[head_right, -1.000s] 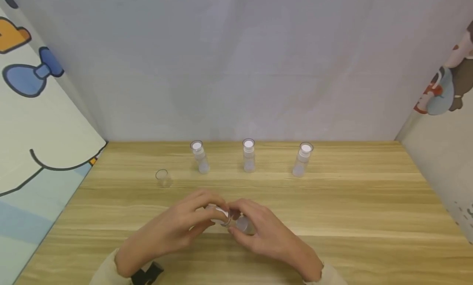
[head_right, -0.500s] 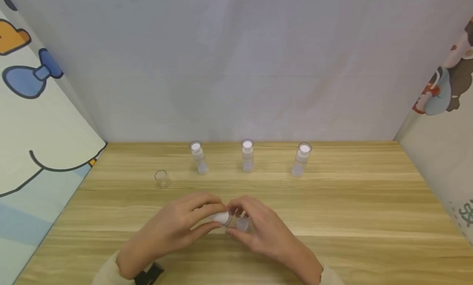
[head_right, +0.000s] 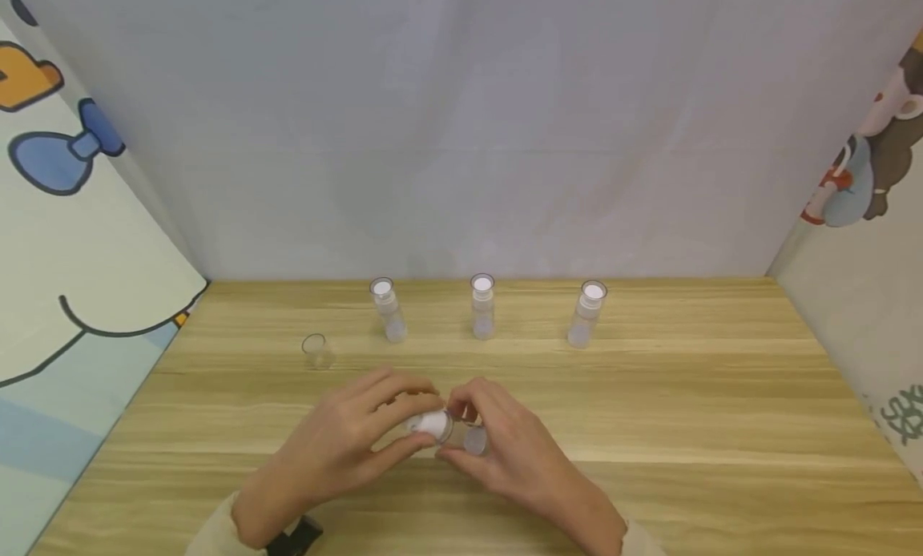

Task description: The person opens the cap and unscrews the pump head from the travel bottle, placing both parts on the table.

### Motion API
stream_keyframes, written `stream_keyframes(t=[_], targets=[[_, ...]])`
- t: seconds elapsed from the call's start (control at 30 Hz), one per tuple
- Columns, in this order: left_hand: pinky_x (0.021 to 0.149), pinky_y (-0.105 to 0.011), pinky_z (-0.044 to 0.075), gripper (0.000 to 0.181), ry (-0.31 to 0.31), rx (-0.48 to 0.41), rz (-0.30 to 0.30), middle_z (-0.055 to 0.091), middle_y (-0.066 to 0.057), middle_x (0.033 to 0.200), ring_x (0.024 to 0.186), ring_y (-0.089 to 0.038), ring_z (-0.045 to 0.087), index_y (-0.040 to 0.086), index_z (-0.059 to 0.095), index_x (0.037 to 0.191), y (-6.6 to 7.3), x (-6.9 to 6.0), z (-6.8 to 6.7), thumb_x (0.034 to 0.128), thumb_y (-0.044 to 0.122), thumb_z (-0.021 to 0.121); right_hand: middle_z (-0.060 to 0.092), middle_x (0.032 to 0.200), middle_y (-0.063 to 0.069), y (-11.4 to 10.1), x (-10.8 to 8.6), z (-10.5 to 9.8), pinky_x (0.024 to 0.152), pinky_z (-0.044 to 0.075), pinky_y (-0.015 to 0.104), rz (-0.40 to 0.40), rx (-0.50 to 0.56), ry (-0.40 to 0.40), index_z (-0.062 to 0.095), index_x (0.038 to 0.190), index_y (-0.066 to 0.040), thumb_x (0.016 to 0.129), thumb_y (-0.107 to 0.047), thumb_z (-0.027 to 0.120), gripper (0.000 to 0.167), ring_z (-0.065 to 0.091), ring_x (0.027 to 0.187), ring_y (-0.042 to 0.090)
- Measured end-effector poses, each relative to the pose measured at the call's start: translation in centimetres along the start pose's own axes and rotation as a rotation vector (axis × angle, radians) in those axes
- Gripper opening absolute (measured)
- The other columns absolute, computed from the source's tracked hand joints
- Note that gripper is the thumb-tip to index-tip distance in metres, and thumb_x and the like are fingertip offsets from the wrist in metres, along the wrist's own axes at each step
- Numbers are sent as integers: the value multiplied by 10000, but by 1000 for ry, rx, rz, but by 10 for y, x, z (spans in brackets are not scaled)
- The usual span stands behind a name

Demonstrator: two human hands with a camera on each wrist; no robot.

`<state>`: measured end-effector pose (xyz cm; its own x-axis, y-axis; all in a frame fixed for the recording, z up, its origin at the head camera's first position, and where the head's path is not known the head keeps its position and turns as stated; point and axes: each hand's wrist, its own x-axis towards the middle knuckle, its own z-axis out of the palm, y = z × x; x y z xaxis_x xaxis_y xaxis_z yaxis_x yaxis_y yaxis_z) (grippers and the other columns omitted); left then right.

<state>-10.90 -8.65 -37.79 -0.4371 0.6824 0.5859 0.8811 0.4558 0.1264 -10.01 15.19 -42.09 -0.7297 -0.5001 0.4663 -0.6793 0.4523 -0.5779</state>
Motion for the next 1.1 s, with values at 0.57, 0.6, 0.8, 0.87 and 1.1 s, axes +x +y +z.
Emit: stream_keyframes(t=[0.57,0.6,0.8,0.87,1.1], targets=[[1002,-208,558,234,6,-155,116,688,1,1217,1145,-140,649,151,725,1080,-2,3,3,898,23,796,627,1141,-111,3,-5,-1,848,565,260,27,76,-45,581,1267,-207,900,-106,821,450,599,1003,62],[999,-202,557,242,10,-149,117,693,4,1208,1141,-138,653,144,725,1095,-2,3,4,895,31,802,628,1141,-112,3,-5,-1,853,565,261,24,75,-41,581,1265,-207,899,-104,822,450,598,1007,61],[990,-183,556,285,32,-142,100,706,16,1184,1097,-110,676,106,724,1183,-3,3,2,910,96,806,648,1156,-84,3,-4,-1,860,568,260,-21,60,8,594,1253,-176,867,-95,851,471,610,1011,70],[980,-182,560,283,34,-146,87,708,14,1183,1083,-107,683,102,723,1186,-3,3,2,916,113,803,656,1158,-73,4,-3,-1,859,570,260,-43,52,29,600,1251,-163,848,-89,865,488,616,1004,76],[906,-204,592,254,57,-35,50,735,33,1104,1008,-104,704,118,746,1120,-2,3,2,905,228,825,663,1163,-50,5,-1,0,856,574,264,-83,43,66,605,1249,-143,814,-71,888,524,623,998,98]])
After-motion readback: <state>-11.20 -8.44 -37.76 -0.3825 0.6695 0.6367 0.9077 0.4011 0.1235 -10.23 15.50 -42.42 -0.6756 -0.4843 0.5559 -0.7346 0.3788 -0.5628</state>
